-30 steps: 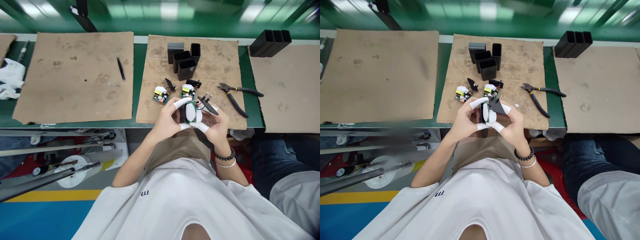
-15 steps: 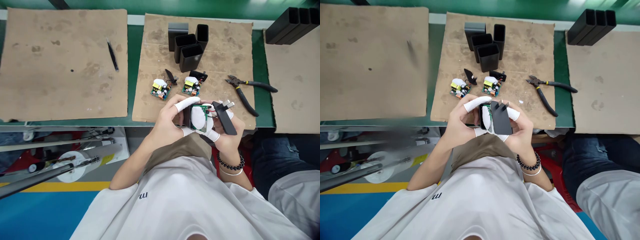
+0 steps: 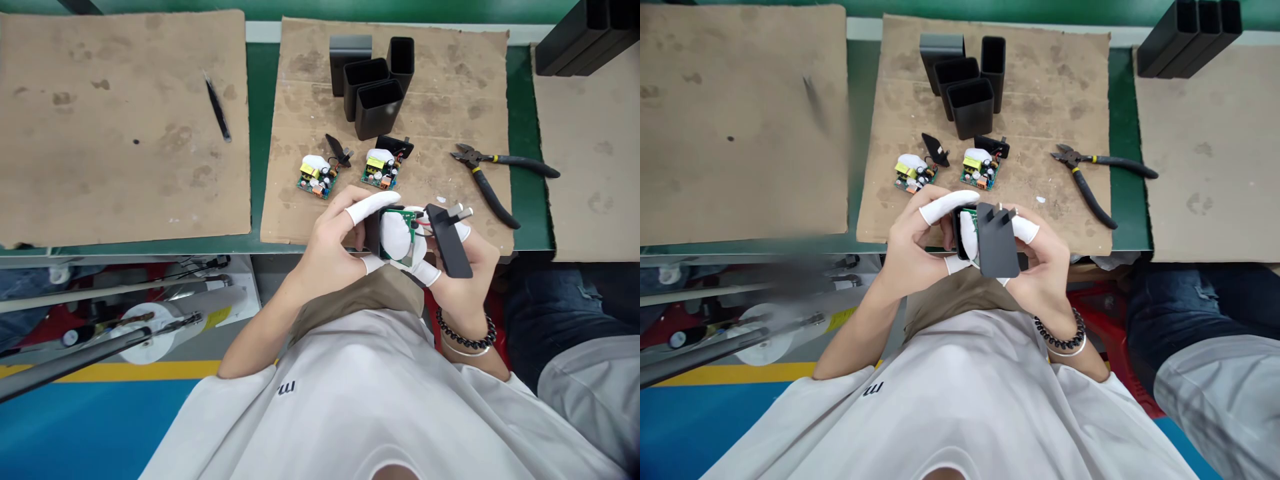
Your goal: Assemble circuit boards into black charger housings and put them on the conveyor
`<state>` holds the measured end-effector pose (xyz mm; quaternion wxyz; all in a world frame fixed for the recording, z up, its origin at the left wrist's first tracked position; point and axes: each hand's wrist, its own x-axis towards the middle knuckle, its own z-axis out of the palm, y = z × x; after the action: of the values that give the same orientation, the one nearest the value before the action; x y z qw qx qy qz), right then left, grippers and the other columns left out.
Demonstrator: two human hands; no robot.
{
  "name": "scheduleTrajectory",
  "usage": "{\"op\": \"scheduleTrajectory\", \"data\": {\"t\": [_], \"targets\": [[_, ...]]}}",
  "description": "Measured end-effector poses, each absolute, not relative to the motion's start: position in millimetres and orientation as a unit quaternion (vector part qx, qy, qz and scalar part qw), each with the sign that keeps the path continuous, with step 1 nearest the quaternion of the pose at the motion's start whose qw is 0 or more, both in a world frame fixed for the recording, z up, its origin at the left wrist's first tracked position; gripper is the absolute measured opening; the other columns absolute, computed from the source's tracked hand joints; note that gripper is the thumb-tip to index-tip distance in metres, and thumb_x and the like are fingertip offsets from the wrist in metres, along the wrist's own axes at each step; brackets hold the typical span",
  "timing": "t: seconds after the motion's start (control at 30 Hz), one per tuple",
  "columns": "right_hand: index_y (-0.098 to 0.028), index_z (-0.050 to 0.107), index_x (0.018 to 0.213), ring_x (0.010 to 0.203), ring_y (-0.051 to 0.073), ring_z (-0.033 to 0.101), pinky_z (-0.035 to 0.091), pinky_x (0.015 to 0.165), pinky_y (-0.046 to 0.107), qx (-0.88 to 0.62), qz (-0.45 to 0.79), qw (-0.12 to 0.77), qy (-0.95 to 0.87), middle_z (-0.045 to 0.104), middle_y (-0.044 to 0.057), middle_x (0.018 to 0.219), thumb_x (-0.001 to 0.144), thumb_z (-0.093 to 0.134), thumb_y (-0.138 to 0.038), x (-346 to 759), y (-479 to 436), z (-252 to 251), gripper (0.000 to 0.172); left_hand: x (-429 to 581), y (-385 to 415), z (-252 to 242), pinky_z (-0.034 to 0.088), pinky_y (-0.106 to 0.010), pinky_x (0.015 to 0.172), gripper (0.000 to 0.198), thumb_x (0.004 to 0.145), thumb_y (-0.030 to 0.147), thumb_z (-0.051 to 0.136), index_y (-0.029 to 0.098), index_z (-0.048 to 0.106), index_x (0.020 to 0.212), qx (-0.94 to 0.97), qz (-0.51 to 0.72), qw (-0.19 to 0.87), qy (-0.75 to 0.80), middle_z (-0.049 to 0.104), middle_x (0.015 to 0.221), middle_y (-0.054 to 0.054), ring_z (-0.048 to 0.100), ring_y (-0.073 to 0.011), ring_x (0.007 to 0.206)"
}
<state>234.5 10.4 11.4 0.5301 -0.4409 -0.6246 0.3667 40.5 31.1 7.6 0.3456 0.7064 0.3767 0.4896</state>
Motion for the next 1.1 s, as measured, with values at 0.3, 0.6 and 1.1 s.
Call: {"op": "scheduleTrajectory", "data": {"t": [0.3, 0.6, 1.1], "targets": [[-0.028, 0.063, 0.140, 0.140, 0.032, 0.063, 0.065, 0.106, 0.046, -0.389, 0.440, 0.423, -0.690, 0.064, 0.009, 0.152, 0.081, 0.083, -0.018, 240.1, 21.2, 33.6, 0.064, 41.5, 29.9, -7.2, 0.051, -0.023, 0.054, 0.057, 0.080, 0.032, 0.088, 0.029, 0.070, 0.134, 0.674, 0.532, 0.370, 0.354, 0.064, 0.112, -0.006, 0.062, -0.0123, 0.075], [-0.040, 0.056, 0.144, 0.146, 0.033, 0.057, 0.052, 0.123, 0.052, -0.364, 0.378, 0.426, -0.737, 0.061, -0.001, 0.153, 0.082, 0.086, -0.029, 245.7, 23.4, 46.1, 0.070, 41.1, 31.1, -9.4, 0.052, -0.024, 0.056, 0.059, 0.076, 0.043, 0.090, 0.028, 0.072, 0.130, 0.644, 0.504, 0.445, 0.367, 0.063, 0.109, -0.006, 0.060, -0.0139, 0.076], [-0.038, 0.060, 0.147, 0.141, 0.033, 0.061, 0.060, 0.111, 0.050, -0.349, 0.304, 0.433, -0.774, 0.061, 0.003, 0.154, 0.082, 0.086, -0.025, 237.4, 33.3, 55.2, 0.071, 36.4, 35.4, -6.0, 0.054, -0.026, 0.060, 0.057, 0.070, 0.035, 0.090, 0.022, 0.073, 0.123, 0.655, 0.456, 0.456, 0.394, 0.066, 0.112, -0.008, 0.064, -0.0173, 0.080]]}}
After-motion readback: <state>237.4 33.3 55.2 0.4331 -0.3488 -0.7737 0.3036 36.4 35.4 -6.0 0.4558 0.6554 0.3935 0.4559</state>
